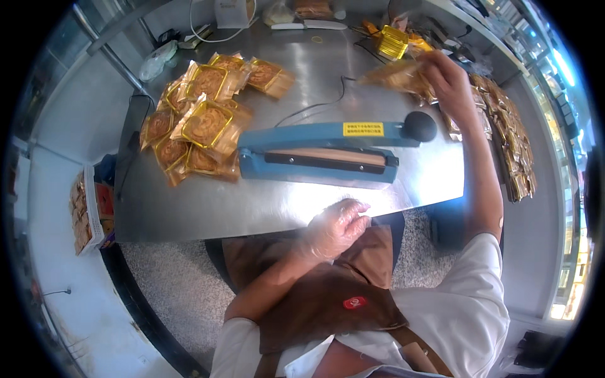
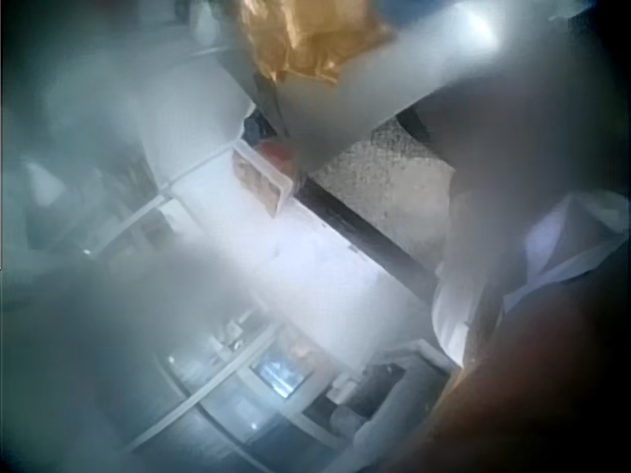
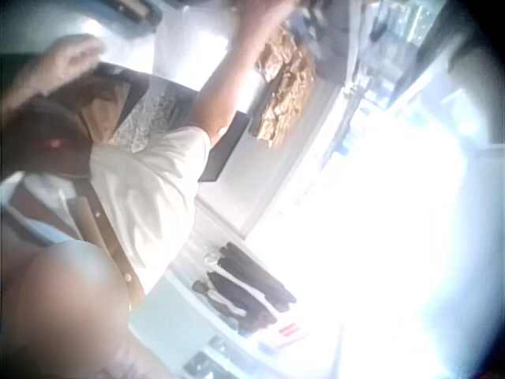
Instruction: The person repeatedly places small transparent packages containing food onto a heat sealer, presses the handle to seal them, and sets the sealed packages aside on the table. The process is repeated for multiple units throughout the clip.
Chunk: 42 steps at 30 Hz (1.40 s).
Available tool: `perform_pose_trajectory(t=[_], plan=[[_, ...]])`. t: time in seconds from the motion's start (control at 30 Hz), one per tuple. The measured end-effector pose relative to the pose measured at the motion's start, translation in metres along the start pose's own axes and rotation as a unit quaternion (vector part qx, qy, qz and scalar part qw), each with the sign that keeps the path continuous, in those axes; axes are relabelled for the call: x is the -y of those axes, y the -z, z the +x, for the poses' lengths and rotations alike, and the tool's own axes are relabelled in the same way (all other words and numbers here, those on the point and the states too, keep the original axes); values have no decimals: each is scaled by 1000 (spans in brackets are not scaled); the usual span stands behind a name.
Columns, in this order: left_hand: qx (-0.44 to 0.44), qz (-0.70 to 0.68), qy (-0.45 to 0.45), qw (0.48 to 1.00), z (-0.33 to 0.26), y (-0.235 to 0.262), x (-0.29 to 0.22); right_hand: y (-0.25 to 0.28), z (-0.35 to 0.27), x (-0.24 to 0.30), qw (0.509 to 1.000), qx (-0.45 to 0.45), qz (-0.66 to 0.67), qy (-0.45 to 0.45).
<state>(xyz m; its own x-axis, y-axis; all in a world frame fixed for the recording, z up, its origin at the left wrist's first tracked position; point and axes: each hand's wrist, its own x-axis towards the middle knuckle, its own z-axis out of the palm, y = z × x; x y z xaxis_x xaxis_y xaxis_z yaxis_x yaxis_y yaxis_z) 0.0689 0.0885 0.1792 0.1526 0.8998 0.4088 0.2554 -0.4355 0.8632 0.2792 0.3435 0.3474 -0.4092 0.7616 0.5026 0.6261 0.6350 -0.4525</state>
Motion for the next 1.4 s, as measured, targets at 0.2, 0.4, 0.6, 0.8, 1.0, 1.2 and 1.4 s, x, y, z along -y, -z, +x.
perform_pose_trajectory(t=[0.2, 0.4, 0.6, 0.8, 1.0, 1.2, 1.4], plan=[[41, -118, 93, 988, -8, -7, -13, 78, -98, 20, 999, 47, -17, -14], [99, -404, 215, 883, -18, -26, -19, 107, -161, 90, 969, 222, 101, 37], [247, -516, 218, 791, -24, -6, -39, 67, -187, 130, 872, 376, 268, 165], [268, -498, 326, 758, -56, 6, -59, 34, -185, 134, 859, 378, 308, 160], [219, -513, 344, 755, -66, 14, -78, 26, -186, 139, 873, 358, 299, 145], [187, -464, 353, 791, -64, 10, -79, 21, -185, 135, 894, 332, 246, 170], [62, -442, 311, 839, -60, 14, -74, 18, -191, 129, 937, 148, 305, -82]])
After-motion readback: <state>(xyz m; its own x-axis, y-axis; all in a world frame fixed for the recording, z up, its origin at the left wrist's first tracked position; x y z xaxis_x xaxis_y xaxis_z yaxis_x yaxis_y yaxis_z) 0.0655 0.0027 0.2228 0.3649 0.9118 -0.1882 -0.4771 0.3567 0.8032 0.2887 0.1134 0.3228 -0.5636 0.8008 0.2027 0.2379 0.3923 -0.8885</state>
